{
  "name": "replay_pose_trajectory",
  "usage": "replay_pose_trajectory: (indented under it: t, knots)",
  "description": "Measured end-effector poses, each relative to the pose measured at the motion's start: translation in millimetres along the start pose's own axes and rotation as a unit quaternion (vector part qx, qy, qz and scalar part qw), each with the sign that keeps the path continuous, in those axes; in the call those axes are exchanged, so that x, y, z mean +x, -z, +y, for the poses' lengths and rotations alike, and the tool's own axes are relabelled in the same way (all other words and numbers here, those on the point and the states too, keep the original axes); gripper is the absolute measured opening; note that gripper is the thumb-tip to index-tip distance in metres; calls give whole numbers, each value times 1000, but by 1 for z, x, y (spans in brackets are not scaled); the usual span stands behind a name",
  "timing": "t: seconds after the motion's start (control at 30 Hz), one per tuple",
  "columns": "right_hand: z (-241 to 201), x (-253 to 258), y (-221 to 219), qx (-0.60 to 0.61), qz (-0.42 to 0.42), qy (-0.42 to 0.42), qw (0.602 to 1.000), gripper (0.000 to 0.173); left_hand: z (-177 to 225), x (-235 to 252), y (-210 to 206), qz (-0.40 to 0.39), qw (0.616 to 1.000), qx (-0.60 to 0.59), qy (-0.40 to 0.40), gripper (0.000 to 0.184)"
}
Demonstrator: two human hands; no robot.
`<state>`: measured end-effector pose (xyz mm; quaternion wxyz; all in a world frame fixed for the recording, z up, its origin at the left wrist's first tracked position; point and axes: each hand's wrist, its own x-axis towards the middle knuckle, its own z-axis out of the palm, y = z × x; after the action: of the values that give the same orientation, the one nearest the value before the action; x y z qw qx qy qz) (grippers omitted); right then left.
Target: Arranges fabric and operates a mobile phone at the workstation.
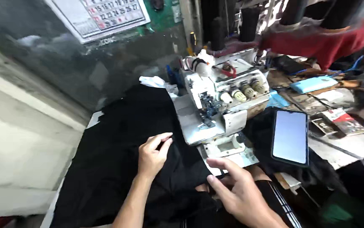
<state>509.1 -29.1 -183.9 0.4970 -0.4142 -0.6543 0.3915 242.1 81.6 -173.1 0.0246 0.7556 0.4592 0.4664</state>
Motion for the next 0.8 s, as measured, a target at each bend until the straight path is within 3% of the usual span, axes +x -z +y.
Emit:
replay_pose_trajectory:
  t: [0.23,0.3,0.37,0.43,0.6,0.7,0.8]
  knots:
    - [2,31,-60,19,-132,-88,987,63,31,14,45,-8,995,-100,-2,23]
    - [3,28,-65,45,-179,-79,980,59,32,16,56,-10,994,-110,-3,24]
    - [10,15,-63,29,-202,-41,978,44,30,17,66,-16,994,-106,-2,25]
    - [20,3,-57,12,-198,-34,980,31,23,14,74,-22,996,-89,2,25]
    - [7,-4,-59,17,-147,-8,989,28,-3,21,87,-54,997,-50,13,25]
    - [-23,21,-69,19,-129,66,989,28,3,51,103,-74,997,-1,25,26]
    - [-52,60,-75,89,-73,101,988,26,2,103,110,-41,999,-6,-8,30]
